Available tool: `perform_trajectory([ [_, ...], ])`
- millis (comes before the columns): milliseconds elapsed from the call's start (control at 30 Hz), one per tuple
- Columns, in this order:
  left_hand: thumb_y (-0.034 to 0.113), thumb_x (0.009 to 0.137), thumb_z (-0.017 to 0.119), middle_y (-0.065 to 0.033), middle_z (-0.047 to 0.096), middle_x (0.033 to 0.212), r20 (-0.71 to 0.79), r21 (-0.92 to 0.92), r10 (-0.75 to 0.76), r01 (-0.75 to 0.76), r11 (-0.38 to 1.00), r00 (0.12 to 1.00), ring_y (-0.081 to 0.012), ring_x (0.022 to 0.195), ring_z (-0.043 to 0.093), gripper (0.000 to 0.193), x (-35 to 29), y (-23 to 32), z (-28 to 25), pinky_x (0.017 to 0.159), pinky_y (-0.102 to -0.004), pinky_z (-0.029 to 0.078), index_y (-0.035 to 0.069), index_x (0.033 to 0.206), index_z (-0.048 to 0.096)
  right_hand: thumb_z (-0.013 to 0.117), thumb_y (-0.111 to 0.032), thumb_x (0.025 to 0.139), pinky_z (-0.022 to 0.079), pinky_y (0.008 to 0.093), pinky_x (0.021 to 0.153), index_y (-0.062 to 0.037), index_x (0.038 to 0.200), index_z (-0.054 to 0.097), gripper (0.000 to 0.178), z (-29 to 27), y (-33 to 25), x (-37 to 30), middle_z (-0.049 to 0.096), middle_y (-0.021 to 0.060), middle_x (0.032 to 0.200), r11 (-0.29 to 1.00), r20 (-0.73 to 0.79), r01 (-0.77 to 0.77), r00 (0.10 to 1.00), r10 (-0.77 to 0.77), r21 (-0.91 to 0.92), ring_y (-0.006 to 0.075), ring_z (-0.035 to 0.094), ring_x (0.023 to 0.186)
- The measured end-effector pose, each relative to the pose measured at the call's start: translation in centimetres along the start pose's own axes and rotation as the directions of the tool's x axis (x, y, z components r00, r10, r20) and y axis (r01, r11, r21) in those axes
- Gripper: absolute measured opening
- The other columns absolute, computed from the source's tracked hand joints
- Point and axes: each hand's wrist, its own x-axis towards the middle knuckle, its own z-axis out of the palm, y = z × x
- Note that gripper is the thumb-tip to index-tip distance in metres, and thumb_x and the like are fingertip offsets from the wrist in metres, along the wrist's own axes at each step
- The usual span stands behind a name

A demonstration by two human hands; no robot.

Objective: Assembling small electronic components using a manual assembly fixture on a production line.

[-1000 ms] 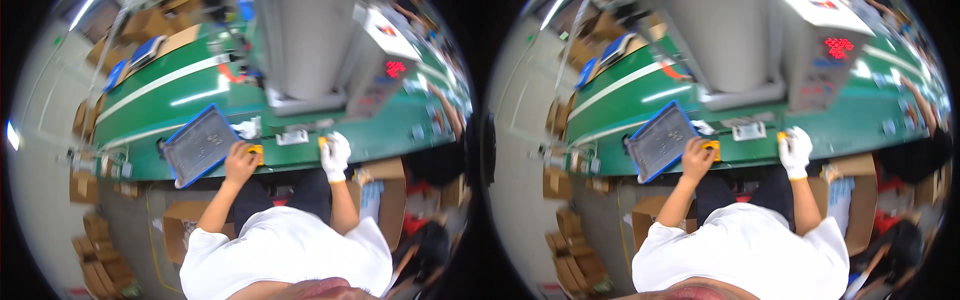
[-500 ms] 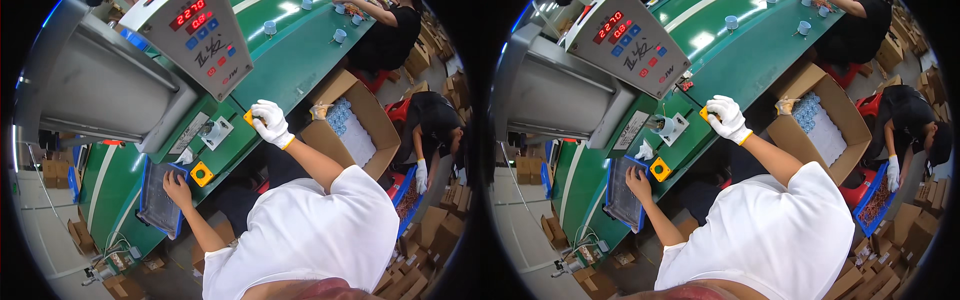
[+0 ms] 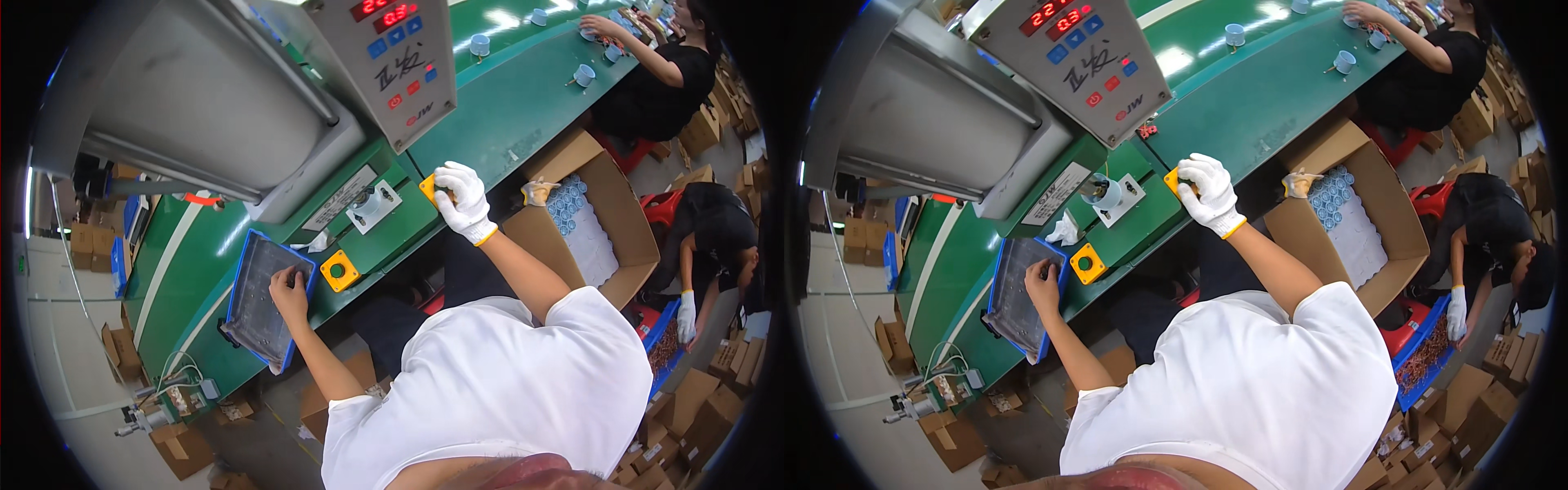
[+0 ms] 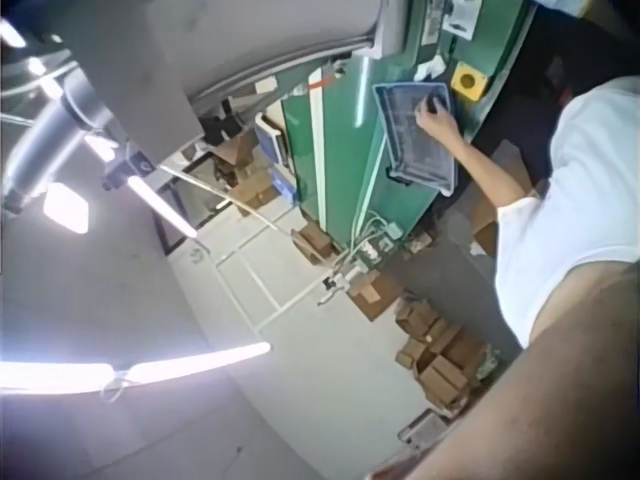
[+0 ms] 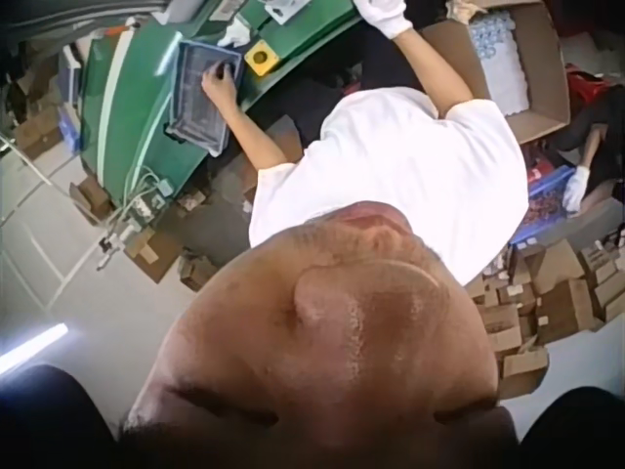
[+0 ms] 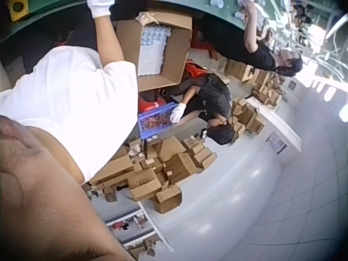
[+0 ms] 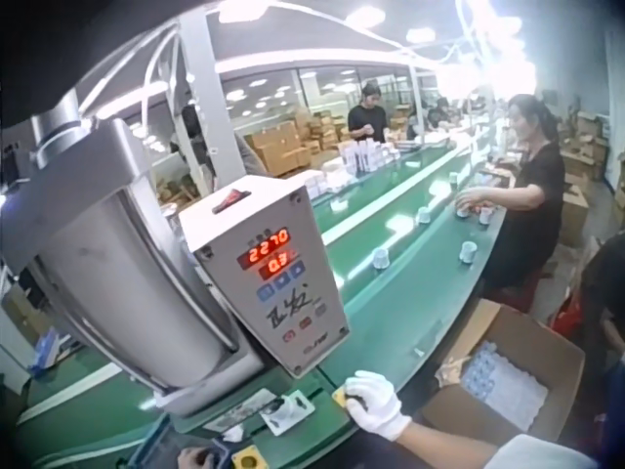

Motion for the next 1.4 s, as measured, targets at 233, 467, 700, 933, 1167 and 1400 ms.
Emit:
perform_trajectory([
  [233, 0.019, 0.085, 0.090, -0.0164, 0.074, 0.122, -0.011, 0.079, -0.044, 0.044, 0.996, 0.999, -0.0388, 0.117, 0.069, 0.036, -0.8, -2.7, -2.4, 0.104, -0.0480, 0.055, 0.005, 0.117, 0.082, 0.079, -0.009, 0.084, 0.055, 0.0510, 0.107, -0.0076, 0.119, 0.069, 0.037, -0.3, -0.2, -0.3, 0.075, 0.0117, 0.124, 1.000, 0.044, -0.010, 0.999, 0.011, -0.021, 0.0415, 0.068, 0.120],
  [467, 0.023, 0.088, 0.087, -0.0187, 0.072, 0.110, 0.037, 0.022, 0.120, -0.120, 0.992, 0.992, -0.0402, 0.107, 0.070, 0.034, -0.1, -5.2, -3.5, 0.095, -0.0490, 0.056, 0.005, 0.116, 0.082, 0.090, -0.017, 0.083, 0.055, 0.0460, 0.104, 0.0015, 0.137, 0.061, 0.064, 2.2, -8.1, 4.7, 0.072, 0.0197, 0.127, 0.931, 0.254, -0.258, 0.948, 0.193, 0.259, 0.0398, 0.069, 0.117],
  [700, 0.019, 0.093, 0.079, -0.0188, 0.076, 0.104, 0.079, 0.111, 0.071, -0.079, 0.991, 0.994, -0.0413, 0.103, 0.073, 0.020, 1.0, -3.4, -4.1, 0.092, -0.0495, 0.056, 0.006, 0.108, 0.086, 0.090, -0.014, 0.091, 0.056, 0.0318, 0.086, 0.0011, 0.128, 0.067, 0.046, 6.8, -10.7, 9.2, 0.074, 0.0065, 0.105, 0.875, 0.446, -0.415, 0.851, 0.277, 0.249, 0.0166, 0.069, 0.091],
  [933, 0.018, 0.095, 0.080, -0.0197, 0.075, 0.105, 0.067, 0.164, -0.009, -0.003, 0.986, 0.998, -0.0428, 0.103, 0.072, 0.019, -1.5, -4.5, -4.8, 0.090, -0.0516, 0.056, 0.004, 0.108, 0.081, 0.085, -0.008, 0.091, 0.059, 0.0394, 0.095, -0.0003, 0.116, 0.073, 0.029, 5.4, 1.7, 11.8, 0.075, 0.0183, 0.113, 0.642, -0.261, -0.271, 0.750, 0.608, 0.717, 0.0284, 0.074, 0.102],
  [1167, 0.014, 0.097, 0.077, -0.0208, 0.075, 0.103, 0.140, 0.281, 0.077, -0.114, 0.953, 0.987, -0.0436, 0.099, 0.073, 0.016, 1.1, -2.9, -3.0, 0.089, -0.0509, 0.057, 0.001, 0.106, 0.075, 0.068, -0.041, 0.101, 0.056, 0.0472, 0.107, -0.0168, 0.130, 0.075, 0.039, 9.1, 22.7, 19.9, 0.075, 0.0171, 0.132, 0.838, 0.394, -0.287, 0.781, 0.485, -0.464, 0.0375, 0.069, 0.127],
  [1400, 0.014, 0.103, 0.073, -0.0170, 0.075, 0.092, -0.118, 0.116, -0.160, 0.173, 0.978, 0.980, -0.0297, 0.084, 0.075, 0.014, -3.0, -5.1, -2.6, 0.079, -0.0415, 0.058, 0.000, 0.105, 0.071, 0.075, -0.038, 0.096, 0.057, 0.0453, 0.108, -0.0114, 0.120, 0.079, 0.036, -2.1, 18.1, 21.3, 0.077, 0.0143, 0.130, 0.900, 0.119, -0.028, 0.989, 0.088, -0.434, 0.0348, 0.072, 0.122],
])
